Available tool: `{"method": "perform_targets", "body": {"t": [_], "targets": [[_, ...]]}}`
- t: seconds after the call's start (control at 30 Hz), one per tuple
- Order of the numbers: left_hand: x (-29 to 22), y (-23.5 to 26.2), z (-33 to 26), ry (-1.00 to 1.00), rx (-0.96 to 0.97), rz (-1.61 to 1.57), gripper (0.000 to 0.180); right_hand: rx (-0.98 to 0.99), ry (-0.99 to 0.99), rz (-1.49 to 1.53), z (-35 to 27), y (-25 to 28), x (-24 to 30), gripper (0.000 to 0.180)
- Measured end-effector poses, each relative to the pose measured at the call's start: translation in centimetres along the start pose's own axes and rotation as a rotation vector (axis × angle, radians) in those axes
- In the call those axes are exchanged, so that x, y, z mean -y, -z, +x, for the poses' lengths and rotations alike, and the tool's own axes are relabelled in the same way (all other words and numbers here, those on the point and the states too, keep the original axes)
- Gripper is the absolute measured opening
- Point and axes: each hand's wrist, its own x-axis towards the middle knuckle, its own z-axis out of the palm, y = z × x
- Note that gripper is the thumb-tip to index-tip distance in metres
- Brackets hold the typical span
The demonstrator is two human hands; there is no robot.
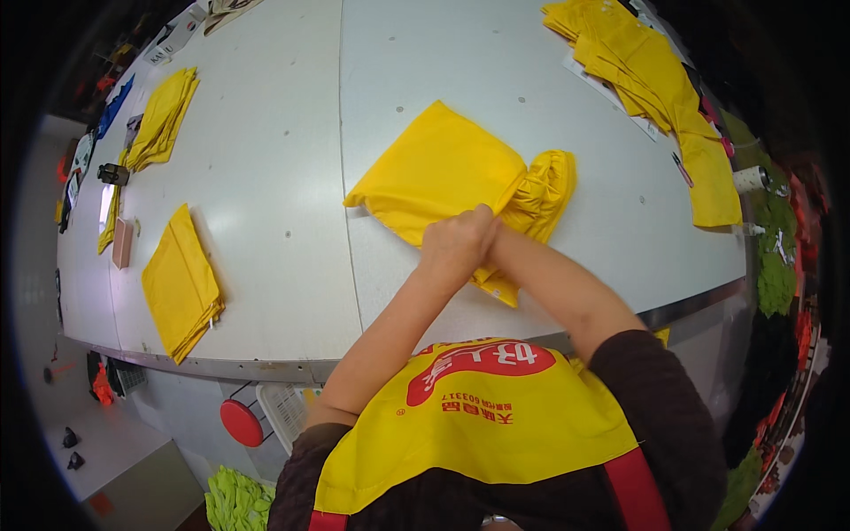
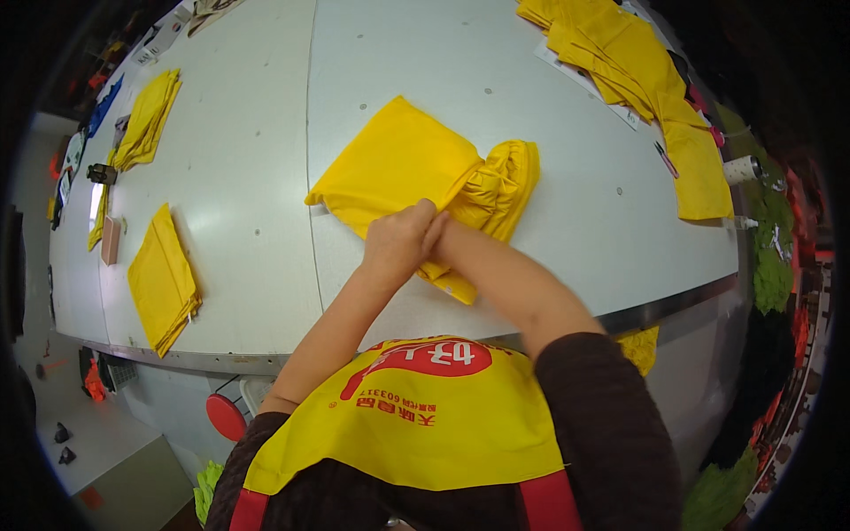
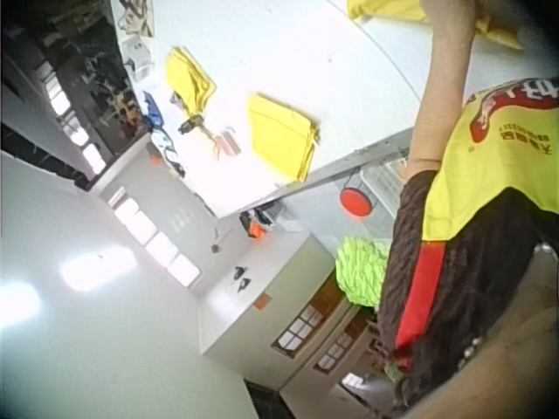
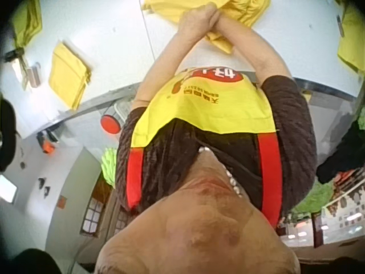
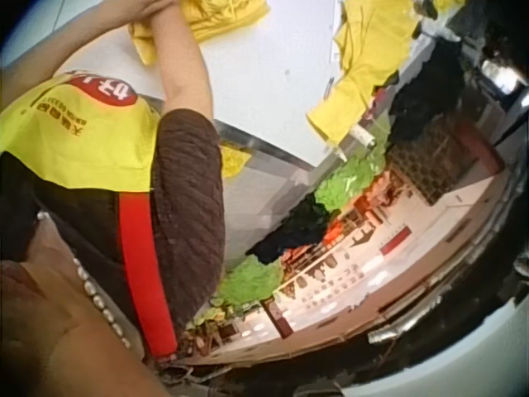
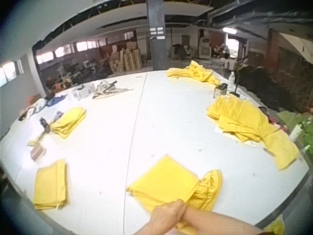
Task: The person folds a yellow garment on a white table, smoothing and aligning the fabric, then places the folded item into a white basket. The person repeats the process with another yellow garment, folding it and placing it into the same basket.
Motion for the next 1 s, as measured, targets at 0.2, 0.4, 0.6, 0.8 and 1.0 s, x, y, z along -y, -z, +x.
{"method": "perform_targets", "body": {"t": [0.2, 0.4, 0.6, 0.8, 1.0], "targets": [[0.7, -0.3, -1.8, 0.204, 0.08, 0.098, 0.015, 0.619, 0.006, 0.202, -3.4, 11.5, -4.1, 0.023], [0.6, -2.3, -1.5, 0.221, 0.07, -0.012, 0.029, 0.176, -0.127, 0.007, -3.7, 11.7, -12.7, 0.073], [2.1, -5.3, -4.2, 0.365, 0.063, 0.021, 0.038, 0.853, -0.527, 0.031, -1.5, 12.8, -10.7, 0.067], [1.9, -7.2, -4.8, 0.296, -0.034, 0.053, 0.035, 0.412, -1.167, 1.045, -5.6, 6.9, -10.8, 0.05], [0.6, -5.2, -0.6, 0.14, -0.043, -0.075, 0.026, 0.373, -1.076, 1.165, -7.1, 6.6, -11.3, 0.048]]}}
